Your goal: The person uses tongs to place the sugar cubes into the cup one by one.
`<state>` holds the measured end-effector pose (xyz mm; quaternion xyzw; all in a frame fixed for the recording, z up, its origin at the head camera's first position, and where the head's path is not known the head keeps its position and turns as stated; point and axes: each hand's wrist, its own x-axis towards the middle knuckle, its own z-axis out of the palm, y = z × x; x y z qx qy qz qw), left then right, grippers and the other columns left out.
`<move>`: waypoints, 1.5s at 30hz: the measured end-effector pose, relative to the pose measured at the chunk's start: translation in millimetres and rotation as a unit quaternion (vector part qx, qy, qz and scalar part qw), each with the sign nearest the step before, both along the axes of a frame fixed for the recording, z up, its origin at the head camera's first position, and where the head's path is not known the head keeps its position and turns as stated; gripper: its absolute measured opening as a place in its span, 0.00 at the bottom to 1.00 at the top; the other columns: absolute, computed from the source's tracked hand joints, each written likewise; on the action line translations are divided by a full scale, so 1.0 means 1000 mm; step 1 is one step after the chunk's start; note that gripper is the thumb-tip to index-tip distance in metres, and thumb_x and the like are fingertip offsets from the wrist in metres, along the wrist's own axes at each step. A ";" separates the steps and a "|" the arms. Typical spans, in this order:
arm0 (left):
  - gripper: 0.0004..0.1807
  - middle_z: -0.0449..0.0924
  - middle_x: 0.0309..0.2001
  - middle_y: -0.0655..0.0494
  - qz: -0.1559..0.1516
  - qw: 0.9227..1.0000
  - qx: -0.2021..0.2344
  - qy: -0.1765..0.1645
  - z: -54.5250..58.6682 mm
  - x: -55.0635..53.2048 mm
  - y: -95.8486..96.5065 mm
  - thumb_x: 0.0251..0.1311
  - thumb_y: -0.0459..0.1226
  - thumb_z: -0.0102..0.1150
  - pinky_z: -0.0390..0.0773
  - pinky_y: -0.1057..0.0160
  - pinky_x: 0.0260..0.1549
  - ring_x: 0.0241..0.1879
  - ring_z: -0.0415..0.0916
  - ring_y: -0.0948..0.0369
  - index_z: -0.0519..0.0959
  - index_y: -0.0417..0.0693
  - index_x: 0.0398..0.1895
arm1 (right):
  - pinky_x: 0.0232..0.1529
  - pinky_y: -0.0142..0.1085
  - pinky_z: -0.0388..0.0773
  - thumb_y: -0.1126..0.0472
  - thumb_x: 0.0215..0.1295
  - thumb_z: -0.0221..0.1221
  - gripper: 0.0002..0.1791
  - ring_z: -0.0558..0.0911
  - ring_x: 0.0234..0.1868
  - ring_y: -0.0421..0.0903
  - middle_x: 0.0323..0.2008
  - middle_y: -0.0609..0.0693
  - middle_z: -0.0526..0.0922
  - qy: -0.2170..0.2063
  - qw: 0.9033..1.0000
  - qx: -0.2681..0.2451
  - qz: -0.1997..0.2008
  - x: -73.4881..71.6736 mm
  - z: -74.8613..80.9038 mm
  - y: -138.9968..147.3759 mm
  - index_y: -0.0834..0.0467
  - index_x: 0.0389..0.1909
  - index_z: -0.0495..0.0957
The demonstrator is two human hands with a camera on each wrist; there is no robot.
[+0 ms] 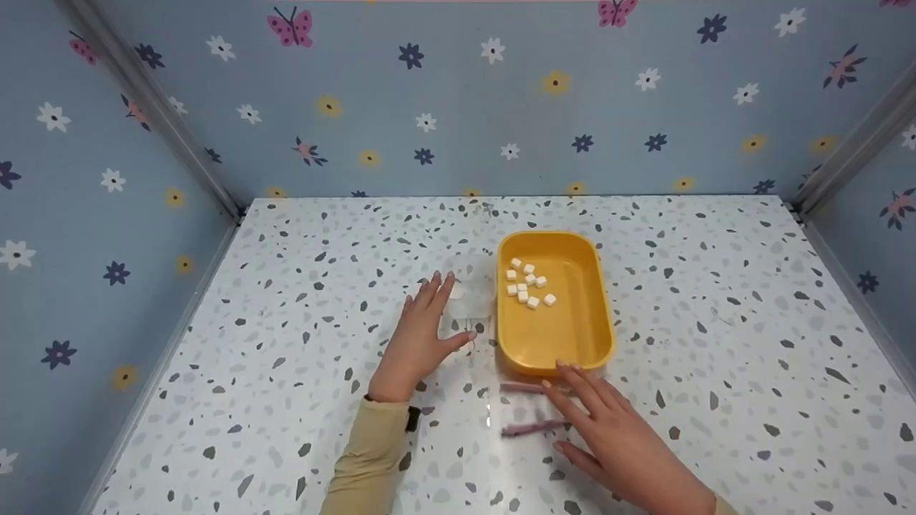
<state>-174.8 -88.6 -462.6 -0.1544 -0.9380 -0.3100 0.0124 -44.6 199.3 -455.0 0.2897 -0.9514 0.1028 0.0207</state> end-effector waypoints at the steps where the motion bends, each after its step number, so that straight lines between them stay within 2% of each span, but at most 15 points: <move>1: 0.50 0.46 0.75 0.48 0.000 1.000 0.000 0.000 0.000 -0.001 0.000 0.56 0.51 0.65 0.42 0.49 0.71 0.72 0.43 0.47 0.49 0.53 0.76 | 0.66 0.54 0.61 0.43 0.61 0.61 0.42 0.51 0.72 0.49 0.76 0.46 0.42 -0.001 1.000 0.004 0.003 0.001 0.000 -0.001 0.45 0.74 0.55; 7: 0.50 0.43 0.75 0.51 -0.001 1.000 0.013 -0.009 0.000 -0.002 0.001 0.56 0.52 0.65 0.42 0.52 0.71 0.73 0.40 0.49 0.47 0.55 0.76 | 0.67 0.52 0.60 0.41 0.63 0.58 0.41 0.47 0.73 0.47 0.76 0.43 0.38 -0.030 0.999 0.024 0.010 0.004 0.000 -0.005 0.42 0.75 0.52; 12: 0.50 0.42 0.75 0.53 -0.003 1.000 0.016 -0.013 0.001 -0.003 0.001 0.56 0.53 0.64 0.42 0.55 0.71 0.73 0.39 0.52 0.47 0.56 0.76 | 0.66 0.53 0.61 0.39 0.64 0.56 0.38 0.49 0.73 0.49 0.76 0.46 0.41 -0.048 0.998 0.022 0.023 0.006 0.000 -0.008 0.45 0.73 0.57; 14: 0.49 0.42 0.76 0.53 -0.004 1.000 0.013 -0.013 0.002 -0.003 0.002 0.56 0.53 0.64 0.42 0.56 0.71 0.73 0.39 0.52 0.47 0.56 0.76 | 0.66 0.54 0.60 0.39 0.64 0.55 0.37 0.49 0.73 0.50 0.76 0.47 0.41 -0.051 0.998 0.026 0.027 0.006 -0.001 -0.009 0.45 0.72 0.59; 21: 0.50 0.42 0.76 0.53 -0.003 1.000 0.009 -0.016 0.003 -0.008 0.002 0.55 0.53 0.64 0.48 0.52 0.70 0.73 0.41 0.51 0.47 0.58 0.76 | 0.66 0.56 0.60 0.41 0.65 0.56 0.39 0.49 0.73 0.51 0.76 0.47 0.42 -0.074 0.996 0.024 0.050 0.005 -0.003 -0.015 0.44 0.74 0.55; 25: 0.50 0.42 0.76 0.53 -0.007 1.000 0.013 -0.015 0.003 -0.013 0.003 0.55 0.52 0.65 0.50 0.52 0.69 0.73 0.41 0.52 0.47 0.58 0.76 | 0.65 0.55 0.62 0.42 0.65 0.57 0.39 0.50 0.73 0.50 0.75 0.47 0.44 -0.065 0.996 0.020 0.065 0.003 -0.005 -0.018 0.45 0.74 0.54; 29: 0.49 0.44 0.75 0.52 -0.010 1.000 0.027 -0.010 0.001 -0.017 0.003 0.55 0.50 0.67 0.51 0.51 0.69 0.73 0.41 0.52 0.49 0.57 0.76 | 0.66 0.56 0.59 0.43 0.64 0.58 0.41 0.49 0.73 0.51 0.75 0.50 0.46 -0.060 0.995 0.028 0.073 0.002 -0.008 -0.020 0.47 0.74 0.54; 33: 0.50 0.43 0.76 0.52 -0.011 0.999 0.026 -0.019 -0.003 -0.023 0.003 0.54 0.50 0.67 0.50 0.52 0.69 0.73 0.40 0.53 0.48 0.59 0.76 | 0.66 0.57 0.58 0.43 0.64 0.58 0.36 0.48 0.73 0.52 0.75 0.50 0.46 -0.069 0.994 0.027 0.076 0.001 -0.011 -0.021 0.43 0.71 0.59; 36: 0.51 0.42 0.76 0.53 -0.012 1.000 0.018 -0.022 -0.004 -0.028 0.002 0.55 0.52 0.65 0.49 0.54 0.70 0.73 0.39 0.54 0.46 0.57 0.76 | 0.68 0.56 0.56 0.43 0.64 0.58 0.36 0.48 0.73 0.52 0.75 0.50 0.46 -0.067 0.994 0.027 0.080 -0.001 -0.014 -0.023 0.44 0.72 0.58; 40: 0.52 0.41 0.76 0.52 -0.009 1.000 0.012 -0.021 -0.004 -0.034 0.000 0.55 0.54 0.64 0.47 0.55 0.70 0.73 0.39 0.53 0.45 0.54 0.76 | 0.69 0.54 0.53 0.43 0.64 0.58 0.42 0.48 0.73 0.53 0.75 0.53 0.46 -0.057 0.995 0.031 0.081 -0.002 -0.018 -0.024 0.48 0.75 0.52; 45: 0.52 0.41 0.76 0.52 -0.010 0.999 0.011 -0.030 -0.004 -0.039 -0.001 0.56 0.54 0.64 0.47 0.57 0.70 0.73 0.39 0.55 0.45 0.54 0.76 | 0.69 0.55 0.51 0.42 0.63 0.58 0.43 0.47 0.73 0.53 0.75 0.53 0.44 -0.066 0.994 0.034 0.077 -0.004 -0.020 -0.025 0.48 0.75 0.52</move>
